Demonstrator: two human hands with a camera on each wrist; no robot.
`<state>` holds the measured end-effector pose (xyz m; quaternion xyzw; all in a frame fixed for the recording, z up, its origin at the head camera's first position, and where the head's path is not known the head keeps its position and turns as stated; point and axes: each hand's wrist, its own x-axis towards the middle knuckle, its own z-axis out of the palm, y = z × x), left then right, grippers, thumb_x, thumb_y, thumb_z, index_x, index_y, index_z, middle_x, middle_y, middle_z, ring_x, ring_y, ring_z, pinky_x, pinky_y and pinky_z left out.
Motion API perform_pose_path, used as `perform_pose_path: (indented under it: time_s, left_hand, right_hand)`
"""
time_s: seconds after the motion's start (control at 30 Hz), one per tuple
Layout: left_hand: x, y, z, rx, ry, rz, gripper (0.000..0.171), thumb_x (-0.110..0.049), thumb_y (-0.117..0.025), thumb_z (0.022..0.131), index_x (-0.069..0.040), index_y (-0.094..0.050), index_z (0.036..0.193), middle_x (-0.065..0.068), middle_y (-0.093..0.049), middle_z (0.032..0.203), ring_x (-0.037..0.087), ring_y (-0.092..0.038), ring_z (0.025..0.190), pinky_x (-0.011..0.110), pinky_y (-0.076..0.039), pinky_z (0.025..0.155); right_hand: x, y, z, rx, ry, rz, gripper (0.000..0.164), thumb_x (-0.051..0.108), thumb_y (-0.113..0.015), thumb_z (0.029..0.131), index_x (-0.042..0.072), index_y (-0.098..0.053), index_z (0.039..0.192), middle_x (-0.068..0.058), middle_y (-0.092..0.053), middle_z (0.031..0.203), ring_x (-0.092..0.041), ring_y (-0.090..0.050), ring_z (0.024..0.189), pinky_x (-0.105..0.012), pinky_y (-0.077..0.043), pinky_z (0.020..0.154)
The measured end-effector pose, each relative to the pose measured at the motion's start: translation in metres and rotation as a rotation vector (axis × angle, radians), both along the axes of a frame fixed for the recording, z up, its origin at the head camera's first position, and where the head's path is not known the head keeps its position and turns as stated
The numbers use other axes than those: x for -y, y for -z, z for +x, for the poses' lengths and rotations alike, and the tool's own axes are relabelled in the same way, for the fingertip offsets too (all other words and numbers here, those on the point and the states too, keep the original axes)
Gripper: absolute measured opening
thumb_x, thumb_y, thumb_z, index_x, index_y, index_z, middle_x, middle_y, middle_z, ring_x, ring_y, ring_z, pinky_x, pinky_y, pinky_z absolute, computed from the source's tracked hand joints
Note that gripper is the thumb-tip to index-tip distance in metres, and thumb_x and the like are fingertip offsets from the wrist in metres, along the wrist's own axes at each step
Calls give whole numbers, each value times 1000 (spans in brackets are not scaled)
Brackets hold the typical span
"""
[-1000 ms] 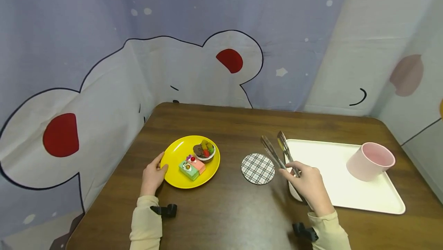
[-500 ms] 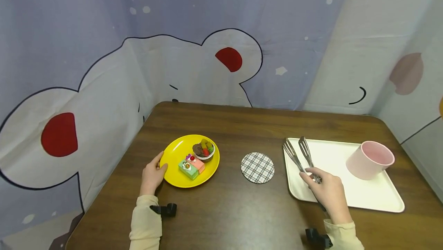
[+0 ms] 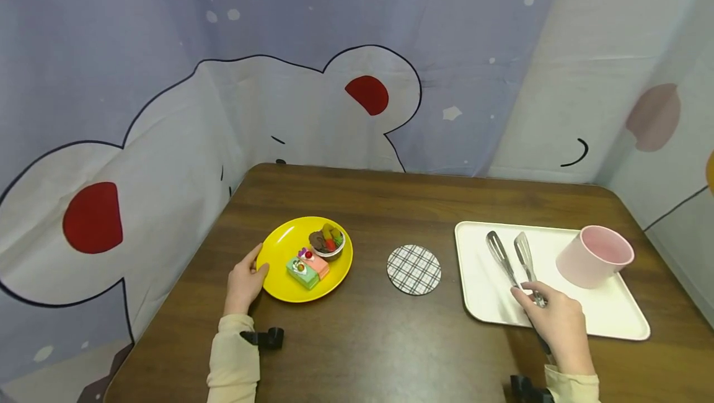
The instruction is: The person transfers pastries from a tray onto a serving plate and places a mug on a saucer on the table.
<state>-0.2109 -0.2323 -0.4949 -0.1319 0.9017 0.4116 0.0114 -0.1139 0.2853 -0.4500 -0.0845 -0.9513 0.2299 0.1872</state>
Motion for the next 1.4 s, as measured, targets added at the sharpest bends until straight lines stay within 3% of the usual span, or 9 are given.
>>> perform_pose_path:
  time_s: [0.17, 0.37, 0.63, 0.77, 0.93, 1.03, 1.13, 1.33, 1.4]
  left_hand:
    - [0, 1, -1, 7, 1, 15, 56, -17, -48, 99, -9, -32, 151, 25, -53, 130, 33, -49, 106, 50, -40, 103]
    - [-1, 1, -1, 6, -1, 11, 55, -16, -49, 99, -9, -33, 151, 24, -55, 122, 32, -50, 102, 48, -42, 97]
    - [-1, 4, -3, -4, -6, 2, 55, -16, -50, 98, -9, -34, 151, 22, -56, 117, 31, -50, 101, 45, -42, 94]
    - [-1, 4, -3, -1, -5, 1, 55, -17, -50, 98, -10, -34, 151, 23, -56, 121, 31, -50, 102, 47, -42, 96]
    - [-1, 4, -2, 3, -7, -5, 55, -17, -51, 98, -10, -35, 150, 21, -55, 115, 31, -49, 100, 45, -41, 93]
    - [0, 4, -1, 9, -2, -5, 55, -16, -50, 99, -9, -34, 151, 25, -55, 126, 33, -49, 105, 50, -41, 99]
    - [0, 2, -1, 10, 2, 1, 55, -16, -49, 99, -9, -33, 151, 26, -52, 132, 34, -48, 108, 52, -39, 103]
    - [0, 1, -1, 4, -1, -2, 55, -16, -50, 99, -9, -34, 151, 25, -54, 128, 33, -48, 104, 51, -40, 101]
    - [0, 1, -1, -2, 0, -11, 55, -16, -50, 98, -8, -34, 150, 25, -56, 125, 32, -49, 102, 49, -41, 98]
  right_hand:
    - [-11, 1, 7, -4, 22, 4, 21, 25, -75, 78, 4, -75, 85, -13, -70, 70, -31, -59, 60, -36, -38, 53]
    - [-22, 2, 12, 73, 50, 3, 25, 29, -73, 80, 5, -75, 83, -25, -69, 80, -50, -61, 76, -46, -44, 59]
    - [-32, 1, 12, 209, 32, 45, 27, 32, -71, 81, 5, -73, 79, -26, -67, 78, -39, -60, 65, -41, -41, 55]
    - [-34, 4, 11, 245, 26, 50, 27, 32, -70, 82, 4, -72, 79, -27, -66, 79, -40, -60, 67, -43, -42, 56]
    - [-35, 7, 10, 296, 25, 44, 26, 30, -70, 82, 7, -69, 72, -20, -64, 71, -35, -58, 65, -42, -41, 56]
    - [-35, 10, 10, 279, 19, 42, 24, 28, -71, 82, 8, -67, 69, -18, -63, 70, -32, -56, 64, -42, -40, 57]
    - [-35, 12, 10, 204, 11, 40, 22, 25, -73, 80, 9, -66, 67, -21, -64, 75, -32, -56, 64, -43, -41, 57]
    - [-37, 11, 13, 80, -9, 36, 16, 19, -73, 80, 6, -67, 71, -29, -66, 92, -41, -61, 76, -50, -45, 64]
    - [-39, 8, 15, 54, -18, 26, 14, 18, -71, 81, 5, -69, 75, -30, -66, 97, -44, -62, 82, -46, -49, 64]
